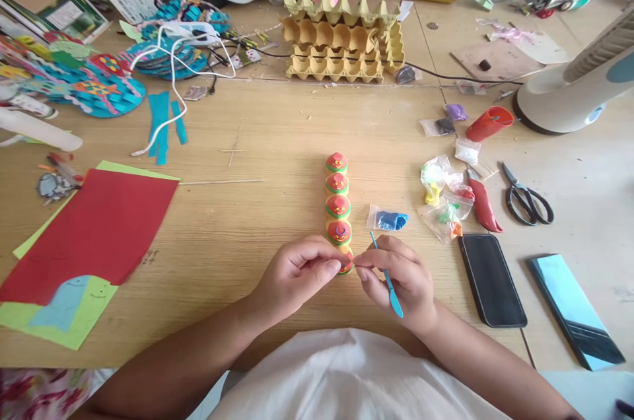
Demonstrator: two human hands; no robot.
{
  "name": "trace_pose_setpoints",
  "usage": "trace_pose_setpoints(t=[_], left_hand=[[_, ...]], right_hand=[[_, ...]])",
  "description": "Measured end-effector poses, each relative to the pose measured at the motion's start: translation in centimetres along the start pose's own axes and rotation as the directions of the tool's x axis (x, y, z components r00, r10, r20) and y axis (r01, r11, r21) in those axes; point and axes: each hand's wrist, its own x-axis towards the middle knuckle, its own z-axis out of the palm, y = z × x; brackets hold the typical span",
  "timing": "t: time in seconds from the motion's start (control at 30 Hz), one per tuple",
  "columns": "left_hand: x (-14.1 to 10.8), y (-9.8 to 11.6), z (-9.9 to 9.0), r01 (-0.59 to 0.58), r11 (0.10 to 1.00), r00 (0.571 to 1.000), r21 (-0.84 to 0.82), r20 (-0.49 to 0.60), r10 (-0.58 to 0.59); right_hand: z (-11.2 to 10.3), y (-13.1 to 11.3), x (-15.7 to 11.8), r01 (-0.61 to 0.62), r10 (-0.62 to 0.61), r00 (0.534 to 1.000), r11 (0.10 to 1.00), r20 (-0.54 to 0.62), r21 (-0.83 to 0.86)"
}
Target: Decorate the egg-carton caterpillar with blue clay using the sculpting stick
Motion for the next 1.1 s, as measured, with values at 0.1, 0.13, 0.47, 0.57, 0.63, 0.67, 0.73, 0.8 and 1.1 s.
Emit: trace_pose_setpoints(t=[0.1,0.13,0.47,0.57,0.63,0.67,0.73,0.8,1.1], left_hand=[[0.01,-0.10,0.03,-0.007,0.999,1.000,0.032,-0.002,0.007],[0.02,-0.09,0.07,-0.013,0.999,1.000,0.043,-0.004,0.013],[0.15,0.54,0.50,-0.418,0.781,0.880,0.464,-0.007,0.475],[0.23,0.44,0.47,-0.492,0.664,0.819,0.563,0.042,0.572],[0.27,0.42,0.51,-0.500,0.633,0.806,0.591,0.049,0.590],[0.29,0.43,0.54,-0.499,0.630,0.805,0.595,0.048,0.592],[0.30,0.46,0.58,-0.491,0.634,0.808,0.597,0.040,0.588],[0.28,0.49,0.57,-0.486,0.637,0.811,0.599,0.037,0.584],[0.36,0.29,-0.25,-0.532,0.513,0.752,0.673,0.098,0.651]], right_hand=[[0.06,0.03,0.04,-0.083,0.084,0.996,0.995,-0.020,0.055],[0.09,0.05,0.05,-0.114,0.116,0.993,0.991,-0.024,0.071],[0.27,-0.36,0.40,-0.385,0.371,0.923,0.900,0.104,0.207],[0.60,-0.50,0.42,-0.407,0.380,0.912,0.884,0.152,0.231],[0.82,-0.51,0.36,-0.402,0.367,0.914,0.879,0.172,0.257],[0.90,-0.50,0.32,-0.396,0.358,0.916,0.877,0.179,0.272],[0.93,-0.46,0.26,-0.388,0.343,0.920,0.872,0.191,0.298],[0.81,-0.44,0.24,-0.387,0.337,0.919,0.865,0.203,0.318],[0.22,-0.15,0.18,-0.521,0.413,0.851,0.744,0.324,0.418]])
